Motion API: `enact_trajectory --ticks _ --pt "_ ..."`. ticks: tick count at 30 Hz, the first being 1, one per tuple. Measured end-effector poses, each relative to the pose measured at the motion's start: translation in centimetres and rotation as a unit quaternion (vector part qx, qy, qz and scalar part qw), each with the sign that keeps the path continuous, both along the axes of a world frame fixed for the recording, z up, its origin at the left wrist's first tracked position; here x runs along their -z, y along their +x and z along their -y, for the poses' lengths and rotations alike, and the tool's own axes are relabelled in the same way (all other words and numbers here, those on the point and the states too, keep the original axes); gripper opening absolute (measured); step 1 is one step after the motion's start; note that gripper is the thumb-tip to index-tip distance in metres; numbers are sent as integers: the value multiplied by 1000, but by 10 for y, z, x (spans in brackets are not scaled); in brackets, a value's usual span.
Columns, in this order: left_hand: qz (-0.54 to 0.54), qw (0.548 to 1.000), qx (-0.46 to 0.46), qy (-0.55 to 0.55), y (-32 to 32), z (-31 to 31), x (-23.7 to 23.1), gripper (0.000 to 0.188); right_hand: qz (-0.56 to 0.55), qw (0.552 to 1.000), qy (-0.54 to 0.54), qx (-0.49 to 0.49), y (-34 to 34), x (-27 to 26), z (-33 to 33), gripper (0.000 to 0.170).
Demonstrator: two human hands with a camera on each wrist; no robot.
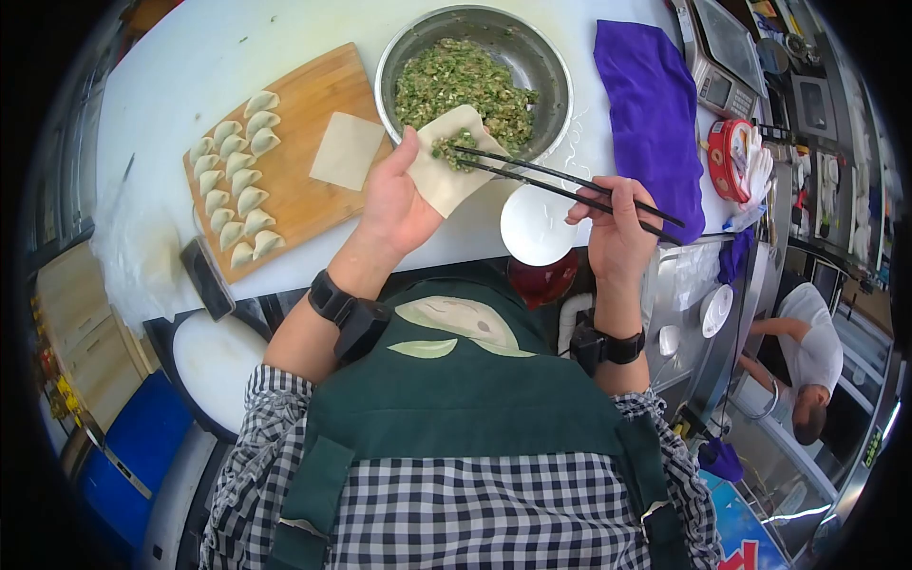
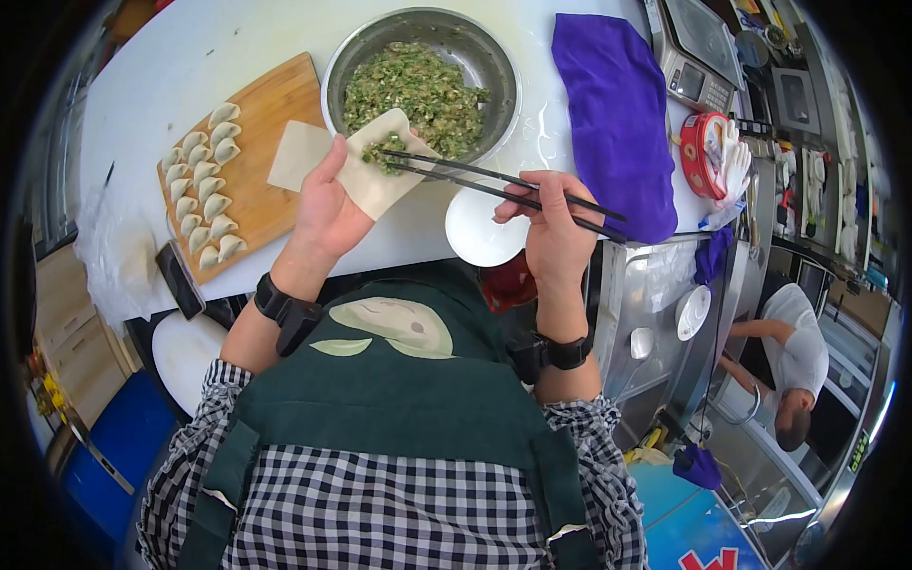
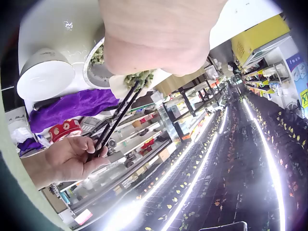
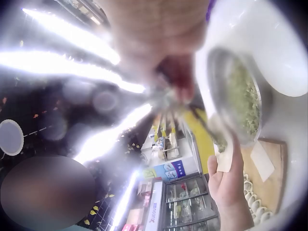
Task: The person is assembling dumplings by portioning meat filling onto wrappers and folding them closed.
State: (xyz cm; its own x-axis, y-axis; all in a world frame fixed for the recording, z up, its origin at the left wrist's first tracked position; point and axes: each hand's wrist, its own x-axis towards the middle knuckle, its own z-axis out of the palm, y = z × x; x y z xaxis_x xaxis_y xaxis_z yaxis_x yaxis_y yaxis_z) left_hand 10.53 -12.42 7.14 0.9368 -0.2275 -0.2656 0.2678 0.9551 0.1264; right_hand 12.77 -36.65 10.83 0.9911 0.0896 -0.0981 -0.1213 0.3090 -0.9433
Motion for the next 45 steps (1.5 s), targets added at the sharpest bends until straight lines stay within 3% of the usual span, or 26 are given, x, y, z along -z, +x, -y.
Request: enact_trajectory --ticks 5,7,8,9,11,21,25,31,39,45 --pt "4 999 -16 -38 -18 -19 9 59 38 995 88 -23 9 -2 3 26" --pt "-74 995 -61 1 -29 -32 15 58 52 998 18 25 18 6 3 24" --pt "-74 996 -56 13 -37 -40 16 58 40 997 -59 28 19 10 -1 20" --pt "-73 996 -56 14 -47 -45 15 58 41 997 -58 28 19 20 -5 20" --pt "-144 981 -80 99 -62 -51 13 56 51 980 -188 -44 16 37 -15 16" --pt "-166 982 -44 76 -79 -33 19 52 59 969 -221 -92 17 64 -46 11" --pt "-176 978 -31 111 -75 -28 15 52 71 966 -226 -106 17 62 -45 19" --pt "-185 978 -25 98 -71 -27 19 54 44 980 -185 -52 17 55 -41 15" --pt "-171 979 -13 113 -70 -23 20 56 73 976 -189 -76 15 69 -63 11" --pt "-193 974 -18 116 -71 -25 20 56 113 976 -181 -34 19 64 -59 11"
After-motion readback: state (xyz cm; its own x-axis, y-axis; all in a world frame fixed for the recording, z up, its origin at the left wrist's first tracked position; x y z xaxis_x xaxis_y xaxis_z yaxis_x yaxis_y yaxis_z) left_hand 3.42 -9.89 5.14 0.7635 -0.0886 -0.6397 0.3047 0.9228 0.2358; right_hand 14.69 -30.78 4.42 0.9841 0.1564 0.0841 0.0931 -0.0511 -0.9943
